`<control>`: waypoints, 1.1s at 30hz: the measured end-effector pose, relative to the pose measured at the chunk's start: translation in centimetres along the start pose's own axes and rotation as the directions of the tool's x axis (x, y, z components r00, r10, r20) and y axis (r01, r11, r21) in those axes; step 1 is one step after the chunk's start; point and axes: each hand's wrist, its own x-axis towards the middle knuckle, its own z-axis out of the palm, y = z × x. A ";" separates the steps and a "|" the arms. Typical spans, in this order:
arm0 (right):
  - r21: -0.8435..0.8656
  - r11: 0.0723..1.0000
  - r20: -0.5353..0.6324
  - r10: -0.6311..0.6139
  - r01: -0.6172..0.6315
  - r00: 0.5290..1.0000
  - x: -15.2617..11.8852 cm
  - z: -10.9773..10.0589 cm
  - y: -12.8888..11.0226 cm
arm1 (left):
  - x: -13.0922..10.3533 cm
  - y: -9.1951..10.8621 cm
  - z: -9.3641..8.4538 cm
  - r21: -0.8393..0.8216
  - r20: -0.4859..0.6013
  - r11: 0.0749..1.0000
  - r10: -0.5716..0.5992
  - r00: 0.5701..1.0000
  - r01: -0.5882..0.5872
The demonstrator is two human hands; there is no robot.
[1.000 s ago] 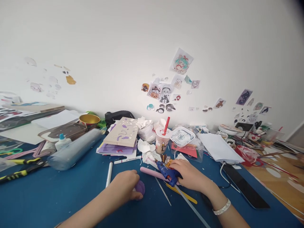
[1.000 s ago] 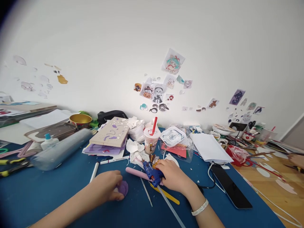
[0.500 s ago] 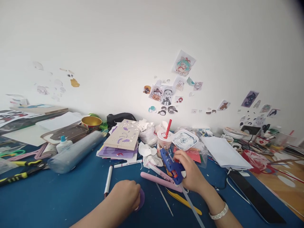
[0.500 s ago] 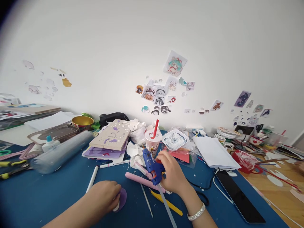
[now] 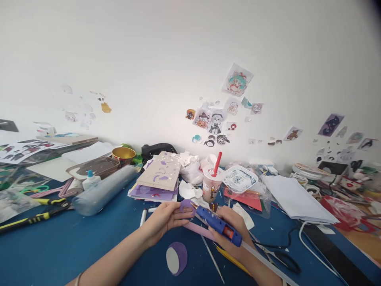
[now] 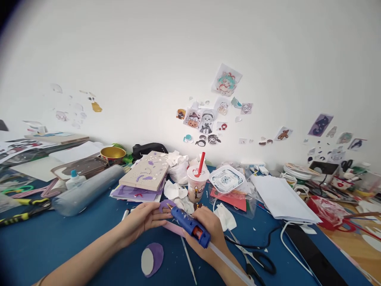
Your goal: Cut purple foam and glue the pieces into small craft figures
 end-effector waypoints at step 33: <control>-0.124 0.987 -0.035 0.100 -0.103 0.994 -0.7 1.2 0.9 | -0.8 -0.6 0.5 -0.134 0.175 0.991 0.030 0.984 -0.007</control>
